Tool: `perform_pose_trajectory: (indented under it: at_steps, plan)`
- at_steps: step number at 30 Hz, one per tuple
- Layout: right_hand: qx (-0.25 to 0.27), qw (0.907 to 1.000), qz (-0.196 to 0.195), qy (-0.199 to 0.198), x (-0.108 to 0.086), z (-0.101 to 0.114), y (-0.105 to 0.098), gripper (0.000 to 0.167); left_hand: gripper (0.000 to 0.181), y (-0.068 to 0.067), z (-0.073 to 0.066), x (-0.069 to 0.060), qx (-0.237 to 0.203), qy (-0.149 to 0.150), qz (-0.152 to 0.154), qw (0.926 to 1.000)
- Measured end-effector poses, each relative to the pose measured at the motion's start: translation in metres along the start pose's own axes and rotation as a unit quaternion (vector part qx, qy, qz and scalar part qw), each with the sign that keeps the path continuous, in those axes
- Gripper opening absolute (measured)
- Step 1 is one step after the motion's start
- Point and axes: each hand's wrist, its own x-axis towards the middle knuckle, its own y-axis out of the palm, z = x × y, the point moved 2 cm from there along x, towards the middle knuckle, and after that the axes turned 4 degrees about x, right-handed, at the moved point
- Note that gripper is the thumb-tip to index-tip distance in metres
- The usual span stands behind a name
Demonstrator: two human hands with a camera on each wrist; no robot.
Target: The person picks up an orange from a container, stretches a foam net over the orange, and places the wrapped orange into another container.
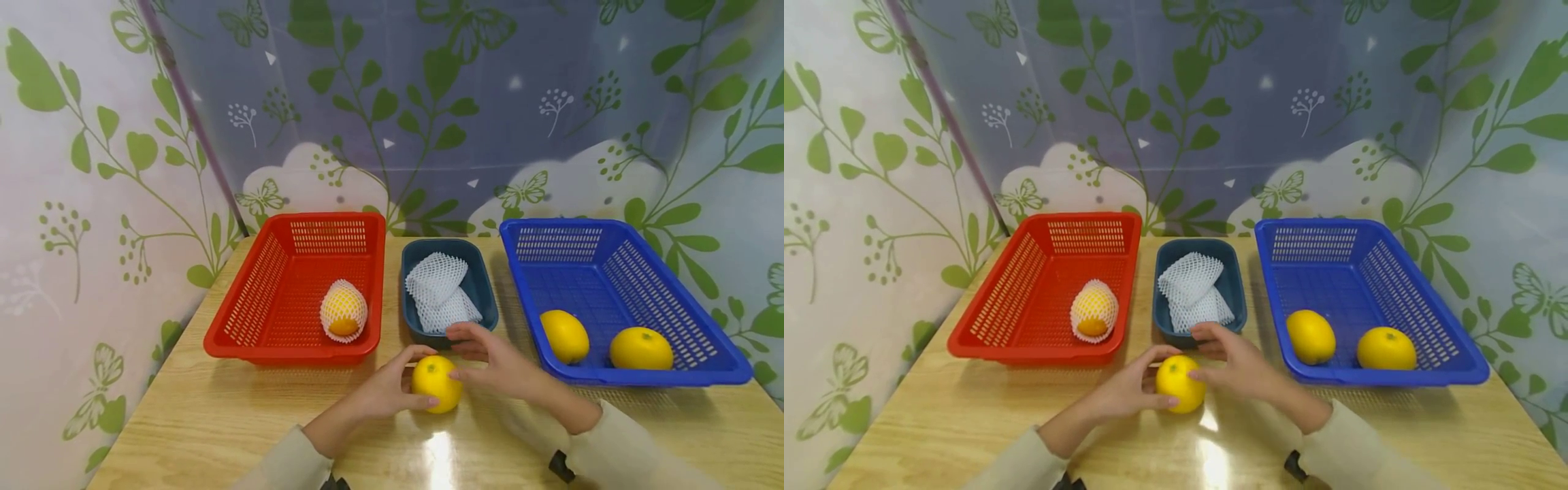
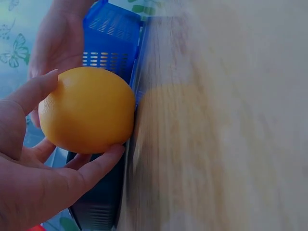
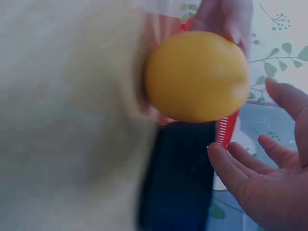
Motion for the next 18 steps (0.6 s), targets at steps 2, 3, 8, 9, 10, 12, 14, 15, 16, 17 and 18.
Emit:
perform_pose_trajectory:
  at_steps: [2,3,8,9,10,12,14,15,16,17,18]
  plan:
    - [-0.025,0.9995,-0.017,0.0,0.006,0.006,-0.004,0.057,0.063,0.0,0.0,0.0,-0.001,0.0,0.003,1.0]
    - [-0.039,0.9988,-0.028,0.002,0.009,0.009,-0.006,0.056,0.063,-0.001,0.0,0.0,-0.001,0.0,0.005,1.0]
    - [-0.101,0.9921,-0.071,0.02,0.03,0.032,-0.013,0.052,0.065,-0.002,-0.001,-0.001,0.002,0.001,0.021,0.9998]
    - [-0.112,0.9905,-0.076,0.022,0.035,0.037,-0.014,0.053,0.065,-0.003,-0.001,-0.001,0.003,0.001,0.024,0.9997]
    - [-0.122,0.989,-0.08,0.025,0.039,0.041,-0.016,0.053,0.066,-0.003,-0.001,-0.001,0.004,0.004,0.028,0.9996]
    - [-0.147,0.985,-0.085,0.03,0.049,0.048,-0.02,0.055,0.067,-0.004,-0.001,-0.001,0.002,0.005,0.034,0.9994]
    - [-0.172,0.9807,-0.087,0.036,0.059,0.052,-0.025,0.056,0.067,-0.004,-0.001,-0.001,0.0,0.005,0.039,0.9992]
    - [-0.182,0.9785,-0.087,0.04,0.064,0.053,-0.027,0.056,0.066,-0.005,-0.002,-0.001,-0.001,0.004,0.041,0.9991]
    - [-0.192,0.9767,-0.085,0.045,0.068,0.053,-0.03,0.057,0.066,-0.005,-0.002,-0.001,-0.002,0.003,0.044,0.999]
    - [-0.199,0.9752,-0.082,0.05,0.072,0.053,-0.033,0.057,0.066,-0.005,-0.002,-0.001,-0.002,0.0,0.047,0.9989]
    - [-0.205,0.974,-0.078,0.055,0.076,0.053,-0.036,0.057,0.065,-0.005,-0.002,-0.001,-0.001,0.001,0.05,0.9987]
